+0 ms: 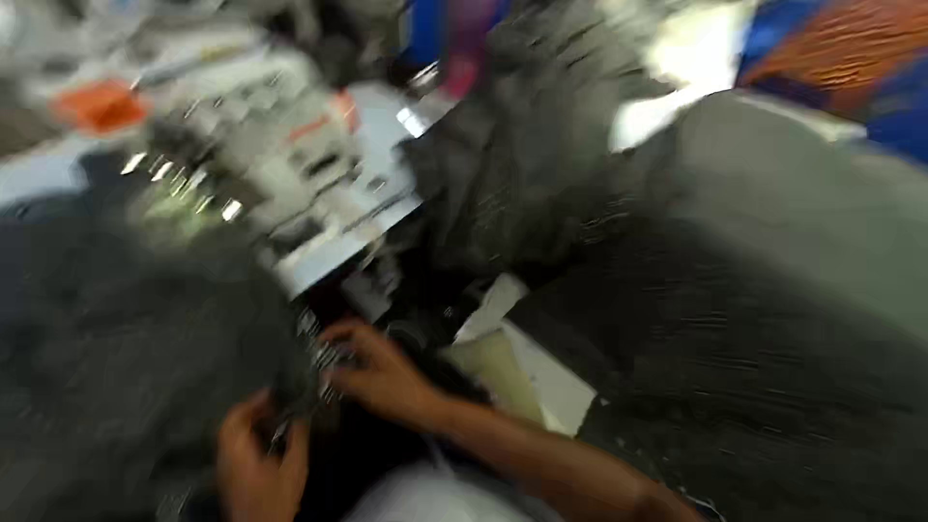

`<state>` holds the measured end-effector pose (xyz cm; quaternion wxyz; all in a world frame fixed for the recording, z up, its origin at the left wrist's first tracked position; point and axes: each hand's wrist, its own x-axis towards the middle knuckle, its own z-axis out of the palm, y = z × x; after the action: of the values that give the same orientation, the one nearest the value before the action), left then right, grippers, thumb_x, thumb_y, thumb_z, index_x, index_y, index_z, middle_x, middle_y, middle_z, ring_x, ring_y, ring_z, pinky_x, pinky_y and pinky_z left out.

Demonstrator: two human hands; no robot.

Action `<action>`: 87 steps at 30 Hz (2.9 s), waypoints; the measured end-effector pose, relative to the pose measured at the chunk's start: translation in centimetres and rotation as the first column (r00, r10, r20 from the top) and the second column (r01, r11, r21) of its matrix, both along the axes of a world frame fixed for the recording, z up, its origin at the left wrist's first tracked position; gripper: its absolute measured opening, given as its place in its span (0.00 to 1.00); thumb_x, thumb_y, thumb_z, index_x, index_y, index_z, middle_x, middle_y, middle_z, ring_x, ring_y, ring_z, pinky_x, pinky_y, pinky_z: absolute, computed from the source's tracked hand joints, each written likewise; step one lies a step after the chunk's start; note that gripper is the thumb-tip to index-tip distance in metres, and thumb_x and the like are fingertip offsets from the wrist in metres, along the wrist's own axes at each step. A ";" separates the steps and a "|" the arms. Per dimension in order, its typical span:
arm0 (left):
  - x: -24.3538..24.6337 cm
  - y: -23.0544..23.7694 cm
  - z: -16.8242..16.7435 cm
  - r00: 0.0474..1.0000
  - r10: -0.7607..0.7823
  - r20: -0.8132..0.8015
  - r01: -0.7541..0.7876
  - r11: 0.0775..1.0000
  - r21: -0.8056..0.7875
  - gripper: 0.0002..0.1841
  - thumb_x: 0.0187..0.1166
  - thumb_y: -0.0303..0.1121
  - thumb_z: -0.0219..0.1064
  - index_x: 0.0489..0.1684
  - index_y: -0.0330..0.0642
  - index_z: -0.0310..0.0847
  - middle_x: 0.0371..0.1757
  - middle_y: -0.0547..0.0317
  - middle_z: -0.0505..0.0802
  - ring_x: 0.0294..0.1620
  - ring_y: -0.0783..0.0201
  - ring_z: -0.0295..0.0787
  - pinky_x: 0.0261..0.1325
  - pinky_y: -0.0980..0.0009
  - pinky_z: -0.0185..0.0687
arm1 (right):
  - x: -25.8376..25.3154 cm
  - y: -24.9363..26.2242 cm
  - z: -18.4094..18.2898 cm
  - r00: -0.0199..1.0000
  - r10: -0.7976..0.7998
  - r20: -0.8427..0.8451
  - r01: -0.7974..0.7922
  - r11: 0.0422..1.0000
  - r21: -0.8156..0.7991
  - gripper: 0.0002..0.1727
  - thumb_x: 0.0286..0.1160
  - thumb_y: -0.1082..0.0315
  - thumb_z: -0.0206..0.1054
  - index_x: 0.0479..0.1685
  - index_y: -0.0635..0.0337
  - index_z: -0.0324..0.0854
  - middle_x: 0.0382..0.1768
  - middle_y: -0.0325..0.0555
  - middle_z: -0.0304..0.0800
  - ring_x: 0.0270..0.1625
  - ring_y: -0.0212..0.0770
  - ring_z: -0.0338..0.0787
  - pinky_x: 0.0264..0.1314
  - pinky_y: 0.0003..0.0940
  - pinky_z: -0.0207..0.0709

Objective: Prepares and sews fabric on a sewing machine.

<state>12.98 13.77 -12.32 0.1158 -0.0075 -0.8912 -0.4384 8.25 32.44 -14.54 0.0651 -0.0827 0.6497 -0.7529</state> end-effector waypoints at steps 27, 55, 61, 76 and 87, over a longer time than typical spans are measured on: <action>1.3 -1.8 -5.8 0.938 0.307 0.160 -0.342 0.892 0.297 0.14 0.94 0.39 0.51 0.64 0.44 0.77 0.44 0.62 0.87 0.40 0.71 0.85 0.44 0.72 0.84 | 0.5 0.7 -2.5 0.948 0.218 0.233 -0.172 0.964 -0.201 0.08 0.79 0.75 0.67 0.53 0.66 0.84 0.40 0.49 0.92 0.41 0.36 0.92 0.50 0.30 0.89; 2.2 4.6 -1.5 0.974 -0.107 -0.199 0.132 0.984 0.120 0.06 0.74 0.31 0.78 0.43 0.41 0.95 0.41 0.63 0.90 0.38 0.74 0.87 0.39 0.81 0.86 | 3.2 4.1 -0.3 0.983 0.179 0.037 -0.182 0.979 0.092 0.05 0.79 0.74 0.67 0.42 0.62 0.89 0.24 0.37 0.88 0.20 0.26 0.80 0.20 0.18 0.75; 2.0 5.3 -1.1 0.982 -0.067 -0.179 0.093 0.986 0.140 0.07 0.69 0.30 0.82 0.42 0.43 0.97 0.35 0.65 0.90 0.35 0.73 0.85 0.36 0.80 0.83 | 3.2 5.0 0.4 0.981 0.196 0.009 -0.195 0.971 0.140 0.06 0.77 0.74 0.66 0.38 0.60 0.89 0.22 0.34 0.86 0.20 0.24 0.78 0.20 0.17 0.73; 2.8 6.1 -0.6 0.990 -0.057 -0.132 0.075 0.988 0.133 0.05 0.68 0.33 0.82 0.36 0.43 0.98 0.31 0.64 0.91 0.30 0.75 0.86 0.33 0.80 0.86 | 4.2 5.7 -0.7 0.980 0.191 -0.054 -0.183 0.974 0.130 0.07 0.77 0.71 0.65 0.34 0.57 0.88 0.24 0.32 0.86 0.25 0.23 0.81 0.27 0.19 0.76; 0.5 5.1 0.1 0.989 -0.040 0.142 -0.064 0.749 0.659 0.06 0.86 0.28 0.63 0.42 0.40 0.86 0.34 0.65 0.91 0.35 0.75 0.87 0.42 0.76 0.86 | 0.4 5.1 -3.7 0.940 0.331 0.079 -0.310 0.929 -0.204 0.09 0.79 0.71 0.68 0.53 0.58 0.88 0.42 0.36 0.94 0.42 0.29 0.91 0.48 0.30 0.87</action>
<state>13.51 18.91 -12.22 0.0477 0.0719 -0.6844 -0.7240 8.61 37.52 -18.24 0.2154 -0.1511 0.5486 -0.7936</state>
